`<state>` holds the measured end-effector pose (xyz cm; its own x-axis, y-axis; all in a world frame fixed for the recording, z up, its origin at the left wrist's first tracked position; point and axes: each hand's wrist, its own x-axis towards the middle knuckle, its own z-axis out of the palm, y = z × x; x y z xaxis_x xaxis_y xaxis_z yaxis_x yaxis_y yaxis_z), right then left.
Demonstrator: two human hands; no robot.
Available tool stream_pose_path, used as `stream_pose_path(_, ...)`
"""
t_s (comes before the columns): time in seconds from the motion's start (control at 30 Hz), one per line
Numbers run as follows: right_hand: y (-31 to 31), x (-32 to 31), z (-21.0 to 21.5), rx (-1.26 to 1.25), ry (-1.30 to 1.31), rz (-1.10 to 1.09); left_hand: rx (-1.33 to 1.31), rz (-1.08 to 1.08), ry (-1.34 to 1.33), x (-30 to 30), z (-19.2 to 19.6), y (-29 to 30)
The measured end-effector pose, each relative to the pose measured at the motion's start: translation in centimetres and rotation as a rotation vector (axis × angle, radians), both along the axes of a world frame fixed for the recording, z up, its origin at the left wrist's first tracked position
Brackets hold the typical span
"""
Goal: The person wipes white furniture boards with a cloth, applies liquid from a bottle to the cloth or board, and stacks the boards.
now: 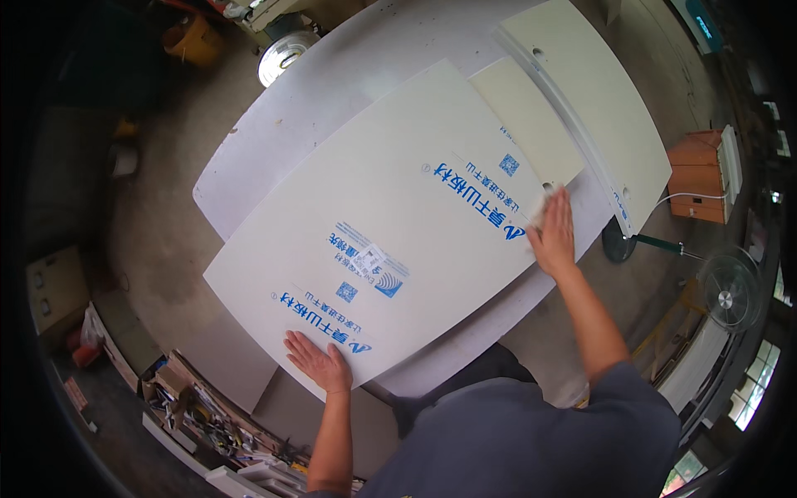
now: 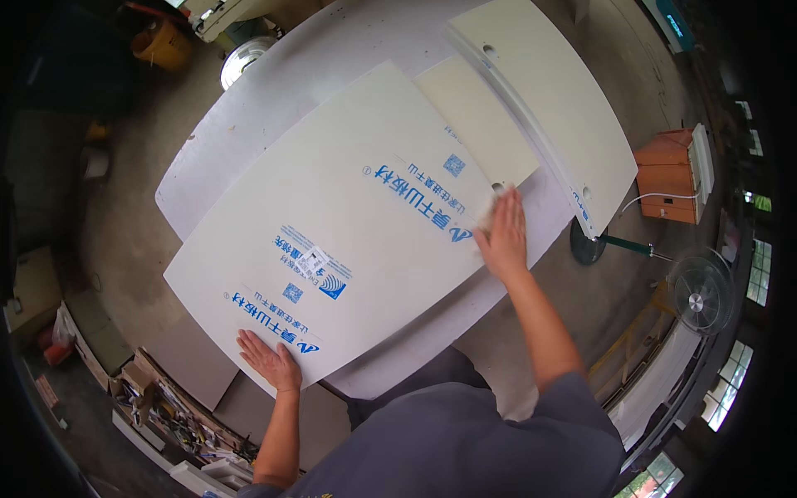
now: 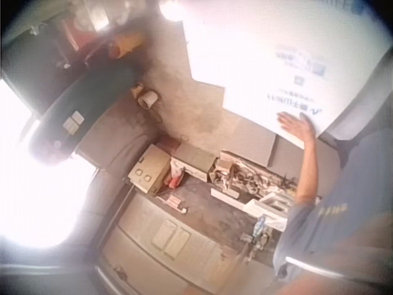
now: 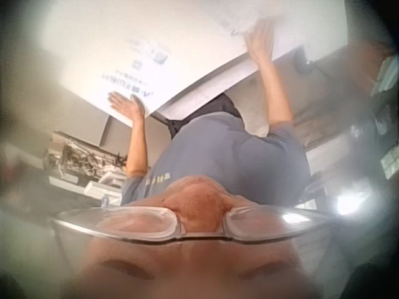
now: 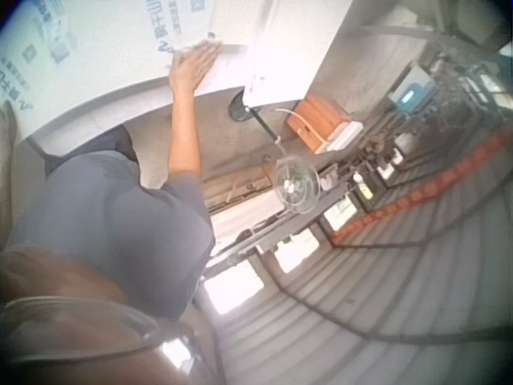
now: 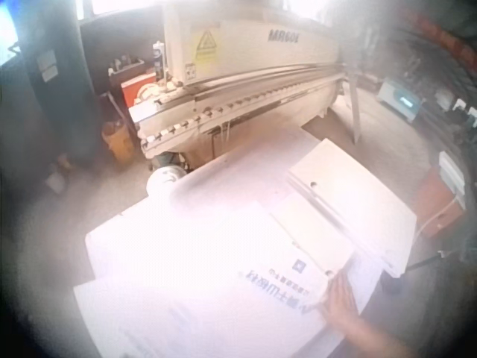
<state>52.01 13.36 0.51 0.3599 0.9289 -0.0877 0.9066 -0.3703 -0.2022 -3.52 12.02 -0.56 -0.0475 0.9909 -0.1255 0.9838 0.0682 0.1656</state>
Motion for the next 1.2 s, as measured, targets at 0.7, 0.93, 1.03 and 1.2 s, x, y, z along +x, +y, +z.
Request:
stream_pose_path(0.7, -3.7, -14.1, -2.4, 0.07, -0.198, 0.334, 0.075, 0.635, -0.845, -11.0, -0.5, -7.0)
stream_pose_path(0.93, -7.1, -49.3, 1.3, -0.165, 0.315, 0.911, -0.498, 0.905, -1.954, -16.6, 0.1, -8.8)
stream_pose_path(1.03, -9.2, -57.1, -0.3, -0.036, 0.23, 1.151, -0.407, 1.063, -2.135, -17.0, -0.1, -8.7)
stream_pose_path(1.2, -7.6, -41.3, 0.2, -0.177, 0.039, 0.767, -0.559, 0.848, -1.822, -17.6, -0.7, -8.5)
